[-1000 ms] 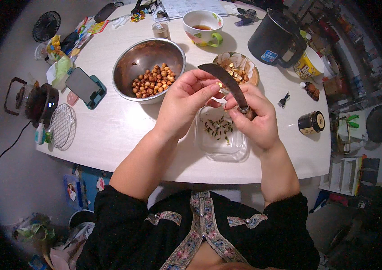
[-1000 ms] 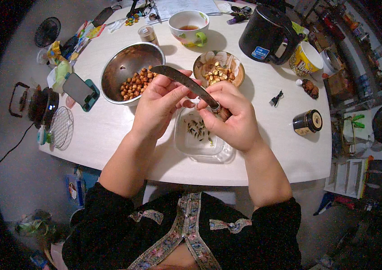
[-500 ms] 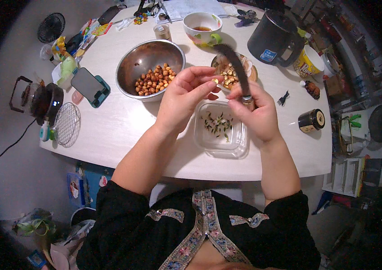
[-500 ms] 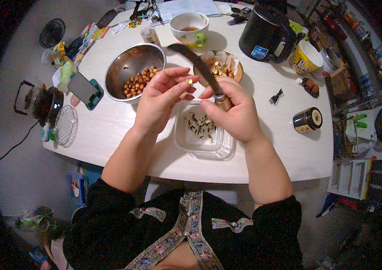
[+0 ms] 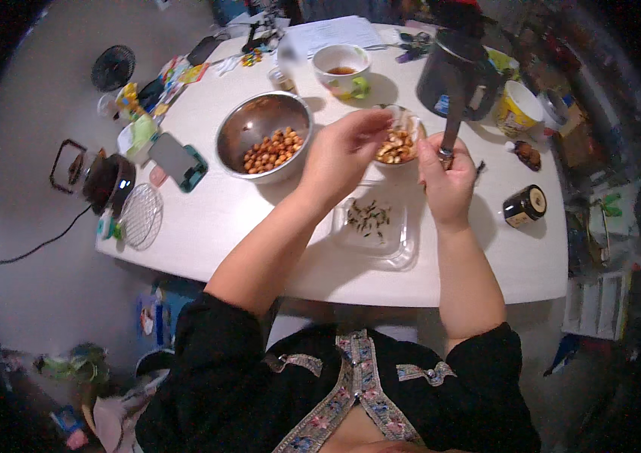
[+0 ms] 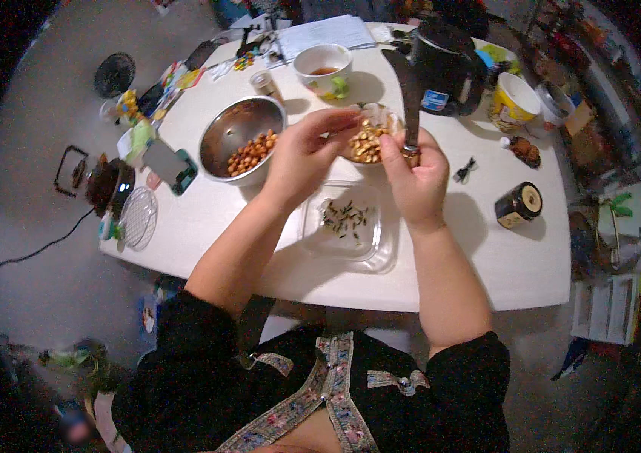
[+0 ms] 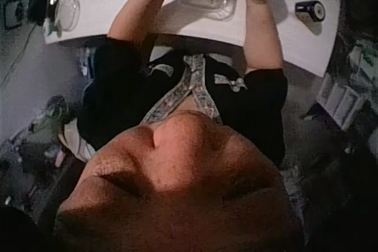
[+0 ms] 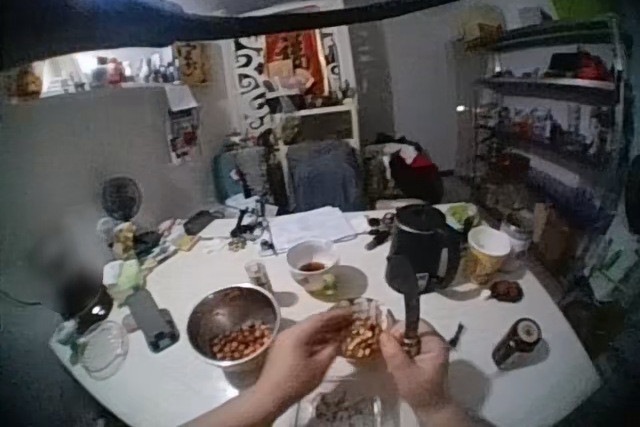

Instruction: The person sits at a table and uses a small knife to peel the skins off roasted nuts. They pick up nuts from a metal bowl, scrape the skins off with the knife, and place the peeled nuts into a small glass bowl while discarding the skins into a plastic container.

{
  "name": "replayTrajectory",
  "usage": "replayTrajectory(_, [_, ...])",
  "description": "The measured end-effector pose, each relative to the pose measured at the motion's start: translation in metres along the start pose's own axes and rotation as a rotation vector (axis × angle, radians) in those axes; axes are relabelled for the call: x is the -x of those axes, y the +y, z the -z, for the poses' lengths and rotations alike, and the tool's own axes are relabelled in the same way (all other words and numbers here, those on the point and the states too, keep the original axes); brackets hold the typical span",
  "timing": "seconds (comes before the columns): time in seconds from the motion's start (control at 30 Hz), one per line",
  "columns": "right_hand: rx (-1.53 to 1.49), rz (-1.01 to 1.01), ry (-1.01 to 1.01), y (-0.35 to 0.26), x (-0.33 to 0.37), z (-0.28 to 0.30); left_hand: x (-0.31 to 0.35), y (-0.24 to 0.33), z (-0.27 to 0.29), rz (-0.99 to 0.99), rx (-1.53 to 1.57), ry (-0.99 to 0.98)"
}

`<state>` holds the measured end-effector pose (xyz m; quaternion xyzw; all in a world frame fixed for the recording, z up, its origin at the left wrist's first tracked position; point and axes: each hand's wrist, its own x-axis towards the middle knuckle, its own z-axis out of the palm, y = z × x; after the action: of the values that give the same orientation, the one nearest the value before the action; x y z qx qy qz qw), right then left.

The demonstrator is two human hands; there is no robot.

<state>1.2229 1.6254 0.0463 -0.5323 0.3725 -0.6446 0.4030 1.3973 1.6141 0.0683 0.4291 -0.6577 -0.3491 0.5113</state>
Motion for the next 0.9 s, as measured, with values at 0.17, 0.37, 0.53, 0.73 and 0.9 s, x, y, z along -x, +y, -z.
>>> replayTrajectory(0.17, [0.099,0.056,-0.019,0.01,0.001,0.001,-0.017,0.028,0.009,-0.135,-0.472,-0.049])
replayTrajectory(0.37, [0.099,0.025,-0.014,0.014,0.0,0.001,0.027,0.034,0.064,-0.043,-0.522,0.048])
replayTrajectory(0.53, [0.066,0.042,-0.067,0.012,0.006,-0.008,0.07,0.009,0.055,-0.362,-0.978,-0.046])
replayTrajectory(0.73, [0.153,0.069,-0.107,0.016,0.005,-0.005,0.077,-0.011,0.048,-0.203,-1.054,-0.105])
replayTrajectory(0.9, [0.167,0.118,-0.14,0.015,0.006,-0.008,0.076,-0.028,0.044,-0.04,-1.14,-0.214])
